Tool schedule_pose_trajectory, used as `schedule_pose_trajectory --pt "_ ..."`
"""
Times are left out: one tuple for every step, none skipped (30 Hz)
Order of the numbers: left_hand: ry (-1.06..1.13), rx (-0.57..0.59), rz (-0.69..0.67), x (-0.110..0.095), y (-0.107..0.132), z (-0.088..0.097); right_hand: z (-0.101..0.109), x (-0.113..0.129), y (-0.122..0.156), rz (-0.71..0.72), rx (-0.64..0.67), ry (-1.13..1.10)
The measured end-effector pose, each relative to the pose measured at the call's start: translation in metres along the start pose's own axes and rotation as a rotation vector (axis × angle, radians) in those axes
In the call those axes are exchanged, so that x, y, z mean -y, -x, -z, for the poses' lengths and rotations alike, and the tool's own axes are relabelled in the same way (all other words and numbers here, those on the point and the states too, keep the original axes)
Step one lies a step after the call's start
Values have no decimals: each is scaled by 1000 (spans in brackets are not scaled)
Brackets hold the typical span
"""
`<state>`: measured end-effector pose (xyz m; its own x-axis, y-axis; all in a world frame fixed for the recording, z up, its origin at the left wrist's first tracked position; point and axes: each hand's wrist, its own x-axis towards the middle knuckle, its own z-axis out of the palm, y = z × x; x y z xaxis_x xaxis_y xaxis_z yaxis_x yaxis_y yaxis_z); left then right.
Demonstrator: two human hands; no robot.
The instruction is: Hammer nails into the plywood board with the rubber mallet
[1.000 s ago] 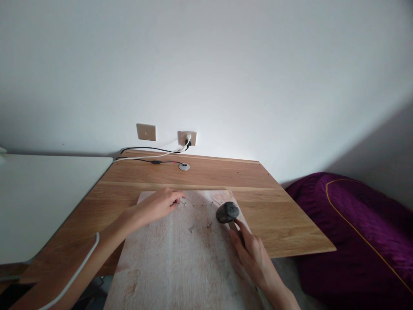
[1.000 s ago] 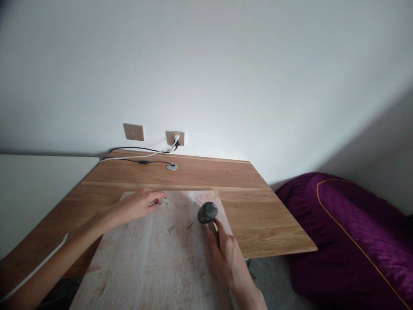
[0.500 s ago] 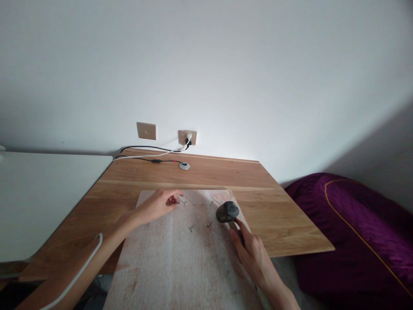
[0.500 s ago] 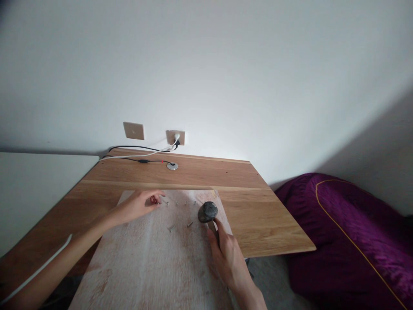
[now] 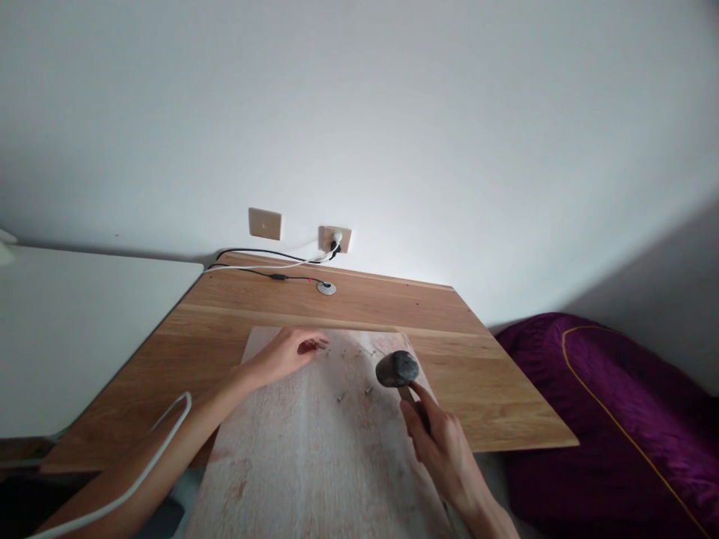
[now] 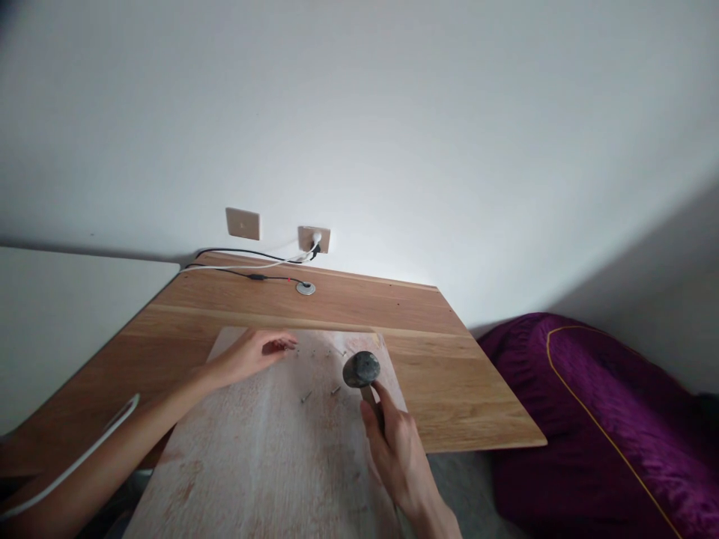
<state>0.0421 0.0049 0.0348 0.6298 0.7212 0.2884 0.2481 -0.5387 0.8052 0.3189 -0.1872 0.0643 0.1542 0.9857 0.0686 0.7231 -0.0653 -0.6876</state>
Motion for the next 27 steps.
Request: schedule_pose_trajectory --pt "-20 -15 -4 0 0 0 0 5 -1 10 1 -12" --pt "-41 -32 -8 0 0 1 0 12 -2 21 3 -21" --pt "-59 -47 -12 0 0 1 -1 18 -4 33 8 -28" --pt "-72 -58 -14 0 0 1 -2 25 -8 47 14 -32" --pt "-78 -62 -15 1 1 1 -3 32 -11 61 21 -36" --pt "-77 -60 -14 2 1 1 -5 39 -16 76 32 -39" --pt "-74 -51 -10 3 1 0 -7 46 -20 92 44 -42" --pt "-72 -40 -4 4 1 0 -10 52 -25 108 55 -46" --pt "-73 -33 2 4 2 0 -13 58 -30 126 66 -54" --pt "-76 -30 7 5 2 0 -16 63 -34 144 75 -61" --pt "-84 -33 11 4 3 1 -19 67 -39 160 83 -65" --pt "-95 -36 13 3 3 2 -22 72 -43 177 87 -67" --pt "-107 -41 12 2 3 3 -25 76 -46 190 90 -64" --pt "-116 -44 7 0 3 4 -28 79 -50 202 95 -54" --pt "-120 -43 0 -2 3 5 -31 83 -53 213 97 -41" --pt "-118 -37 -7 -3 3 6 -34 85 -56 224 100 -25" --pt "-112 -35 -13 -4 3 6 -37 87 -58 233 109 -4" --pt "-103 -36 -17 -5 2 7 -40 89 -60 240 119 24" --pt "-95 -42 -19 -5 2 7 -43 89 -62 245 133 56" --pt "-91 -48 -20 -4 2 6 -45 89 -64 250 143 83" --pt "-89 -56 -23 -3 2 6 -47 88 -65 254 150 101" --pt "-91 -63 -28 -2 2 5 -47 87 -65 258 151 106" --pt "-95 -65 -31 -1 2 4 -47 86 -65 260 143 96" --pt "-98 -61 -29 0 2 3 -46 84 -64 258 130 74" --pt "-100 -58 -25 1 2 3 -43 82 -63 250 119 45" --pt "-103 -56 -18 2 2 2 -41 80 -63 236 111 17" --pt "-105 -57 -10 2 2 2 -38 79 -62 220 107 -8"
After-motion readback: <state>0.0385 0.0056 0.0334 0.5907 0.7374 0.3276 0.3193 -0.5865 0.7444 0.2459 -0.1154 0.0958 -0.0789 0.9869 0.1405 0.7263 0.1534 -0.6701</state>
